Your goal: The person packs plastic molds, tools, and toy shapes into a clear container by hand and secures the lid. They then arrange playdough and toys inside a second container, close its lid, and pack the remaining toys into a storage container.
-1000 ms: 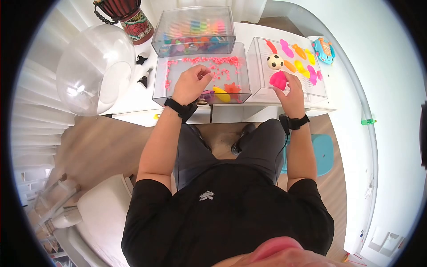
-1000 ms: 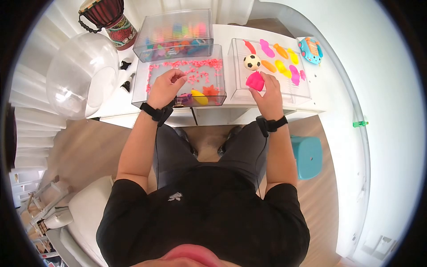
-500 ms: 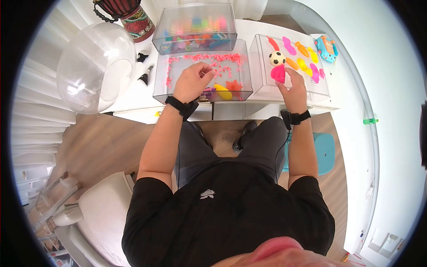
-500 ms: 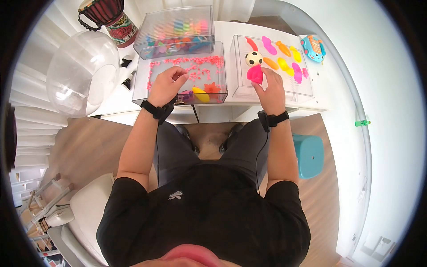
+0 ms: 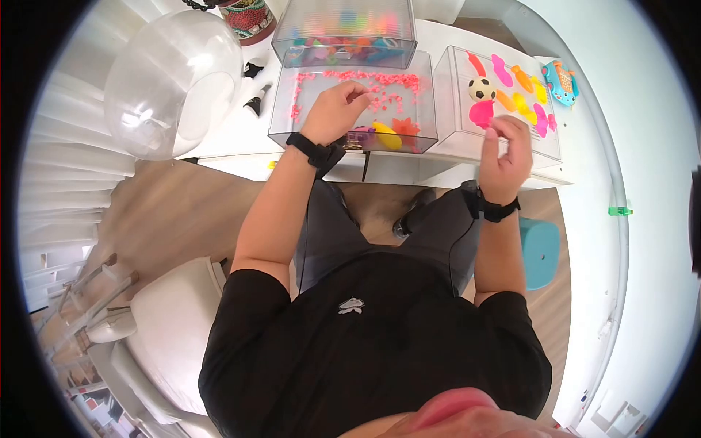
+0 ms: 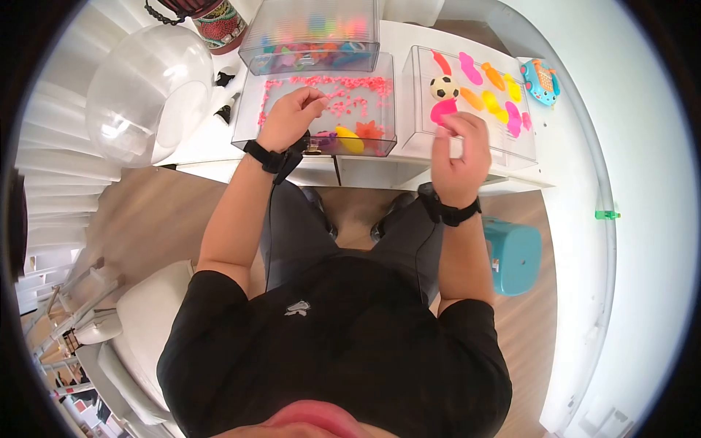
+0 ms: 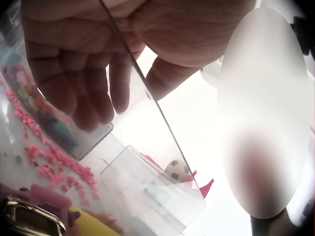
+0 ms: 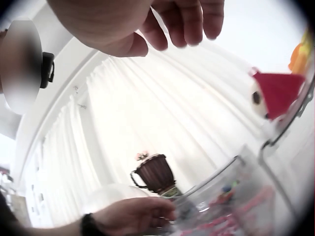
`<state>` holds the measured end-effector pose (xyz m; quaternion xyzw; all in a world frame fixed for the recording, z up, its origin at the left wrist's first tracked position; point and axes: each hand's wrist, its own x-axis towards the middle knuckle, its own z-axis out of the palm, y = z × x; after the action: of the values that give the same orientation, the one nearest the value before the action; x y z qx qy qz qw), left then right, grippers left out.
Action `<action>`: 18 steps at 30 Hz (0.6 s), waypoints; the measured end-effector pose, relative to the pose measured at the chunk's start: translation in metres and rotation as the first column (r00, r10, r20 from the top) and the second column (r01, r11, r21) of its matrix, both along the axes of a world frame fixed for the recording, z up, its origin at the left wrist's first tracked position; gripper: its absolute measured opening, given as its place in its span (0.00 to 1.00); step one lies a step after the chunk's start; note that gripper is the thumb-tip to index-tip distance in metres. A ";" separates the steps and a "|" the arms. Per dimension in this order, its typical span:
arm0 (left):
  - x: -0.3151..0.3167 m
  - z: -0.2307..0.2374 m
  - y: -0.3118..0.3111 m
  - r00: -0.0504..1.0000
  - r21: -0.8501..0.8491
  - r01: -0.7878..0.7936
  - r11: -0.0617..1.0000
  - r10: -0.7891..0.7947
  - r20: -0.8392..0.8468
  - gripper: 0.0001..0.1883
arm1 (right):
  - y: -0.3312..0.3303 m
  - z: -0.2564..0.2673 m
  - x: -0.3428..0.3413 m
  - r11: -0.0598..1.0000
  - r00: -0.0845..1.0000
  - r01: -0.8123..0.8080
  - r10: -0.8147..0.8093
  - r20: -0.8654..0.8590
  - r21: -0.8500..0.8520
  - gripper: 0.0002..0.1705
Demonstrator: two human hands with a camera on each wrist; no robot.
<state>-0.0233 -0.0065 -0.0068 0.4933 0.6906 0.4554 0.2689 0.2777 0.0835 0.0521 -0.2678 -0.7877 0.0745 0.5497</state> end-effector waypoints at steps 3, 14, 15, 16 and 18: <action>-0.006 -0.013 0.004 0.999 0.026 0.003 1.000 -0.004 0.051 0.14 | -0.005 0.002 -0.031 0.894 0.924 -0.379 0.379 -0.048 -0.237 0.10; -0.006 -0.016 0.003 0.986 0.119 -0.035 0.992 0.015 0.166 0.11 | 0.013 -0.058 -0.130 0.448 0.873 -0.401 0.452 -0.185 -0.799 0.11; -0.006 -0.016 0.002 0.987 0.114 -0.036 0.993 0.018 0.162 0.11 | 0.013 -0.060 -0.130 0.426 0.881 -0.377 0.439 -0.177 -0.822 0.11; -0.006 -0.017 0.001 0.990 0.128 -0.029 0.991 0.011 0.142 0.11 | 0.013 -0.062 -0.130 0.421 0.880 -0.381 0.439 -0.182 -0.823 0.11; -0.007 -0.017 -0.001 0.993 0.132 -0.016 0.991 0.001 0.117 0.11 | 0.010 -0.055 -0.128 0.288 0.881 -0.416 0.364 -0.303 -0.863 0.11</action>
<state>-0.0299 -0.0074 -0.0235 0.4798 0.6439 0.5296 0.2733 0.1501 0.0936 -0.0034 -0.3213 -0.6432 0.6290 0.2957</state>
